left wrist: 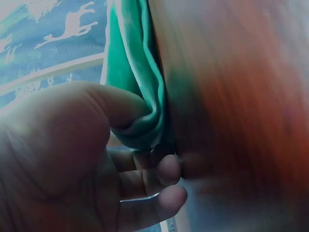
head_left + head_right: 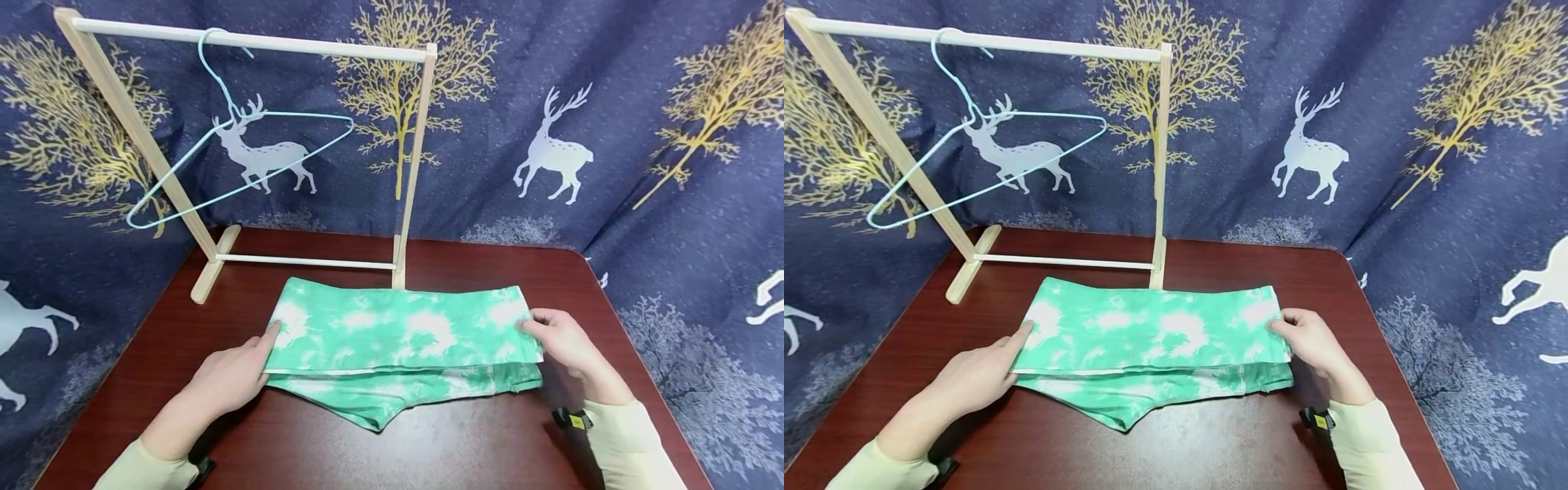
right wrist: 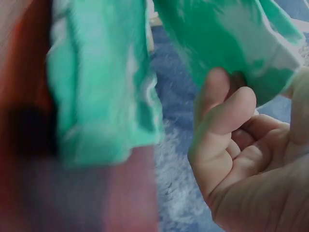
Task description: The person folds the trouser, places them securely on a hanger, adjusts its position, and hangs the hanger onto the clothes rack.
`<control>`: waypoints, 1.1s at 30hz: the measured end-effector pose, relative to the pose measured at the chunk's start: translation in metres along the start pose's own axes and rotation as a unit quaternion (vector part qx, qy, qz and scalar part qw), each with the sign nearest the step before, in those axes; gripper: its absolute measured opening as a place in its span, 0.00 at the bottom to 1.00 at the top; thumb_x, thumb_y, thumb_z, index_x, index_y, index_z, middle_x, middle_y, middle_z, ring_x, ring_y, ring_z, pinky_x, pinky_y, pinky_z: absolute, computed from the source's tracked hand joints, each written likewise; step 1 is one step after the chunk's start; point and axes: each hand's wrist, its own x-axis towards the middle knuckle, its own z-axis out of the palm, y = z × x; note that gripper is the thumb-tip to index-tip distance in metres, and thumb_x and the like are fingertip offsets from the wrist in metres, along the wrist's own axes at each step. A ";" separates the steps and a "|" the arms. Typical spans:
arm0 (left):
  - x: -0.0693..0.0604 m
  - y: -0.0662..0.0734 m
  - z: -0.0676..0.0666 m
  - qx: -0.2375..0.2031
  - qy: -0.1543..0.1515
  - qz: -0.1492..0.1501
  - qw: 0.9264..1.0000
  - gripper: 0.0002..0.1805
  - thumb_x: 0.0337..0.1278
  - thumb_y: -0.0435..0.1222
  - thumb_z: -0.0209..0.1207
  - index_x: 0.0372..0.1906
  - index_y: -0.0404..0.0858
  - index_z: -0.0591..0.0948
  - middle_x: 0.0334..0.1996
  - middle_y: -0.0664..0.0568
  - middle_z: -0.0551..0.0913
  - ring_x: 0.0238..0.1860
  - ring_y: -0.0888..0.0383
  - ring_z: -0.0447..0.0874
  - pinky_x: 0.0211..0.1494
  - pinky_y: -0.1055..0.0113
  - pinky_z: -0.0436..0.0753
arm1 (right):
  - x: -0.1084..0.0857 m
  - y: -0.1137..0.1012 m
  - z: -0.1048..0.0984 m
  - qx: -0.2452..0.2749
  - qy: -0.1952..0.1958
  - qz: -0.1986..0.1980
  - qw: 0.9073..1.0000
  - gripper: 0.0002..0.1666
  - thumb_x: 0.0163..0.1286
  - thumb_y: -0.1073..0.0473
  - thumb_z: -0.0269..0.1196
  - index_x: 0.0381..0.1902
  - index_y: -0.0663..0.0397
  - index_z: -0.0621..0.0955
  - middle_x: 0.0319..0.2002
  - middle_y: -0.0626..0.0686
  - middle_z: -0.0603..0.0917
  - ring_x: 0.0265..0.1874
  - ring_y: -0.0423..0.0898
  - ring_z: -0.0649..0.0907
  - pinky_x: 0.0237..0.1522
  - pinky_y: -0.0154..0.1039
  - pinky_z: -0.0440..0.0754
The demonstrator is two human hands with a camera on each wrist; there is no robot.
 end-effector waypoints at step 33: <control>-0.001 0.010 0.003 -0.005 -0.023 -0.012 1.000 0.47 0.66 0.35 0.70 0.87 0.34 0.64 0.46 0.40 0.83 0.26 0.56 0.76 0.22 0.56 0.75 | 0.007 0.028 0.005 0.040 -0.016 -0.048 0.998 0.12 0.84 0.58 0.67 0.47 0.64 0.80 0.27 0.49 0.75 0.22 0.50 0.74 0.27 0.45 0.77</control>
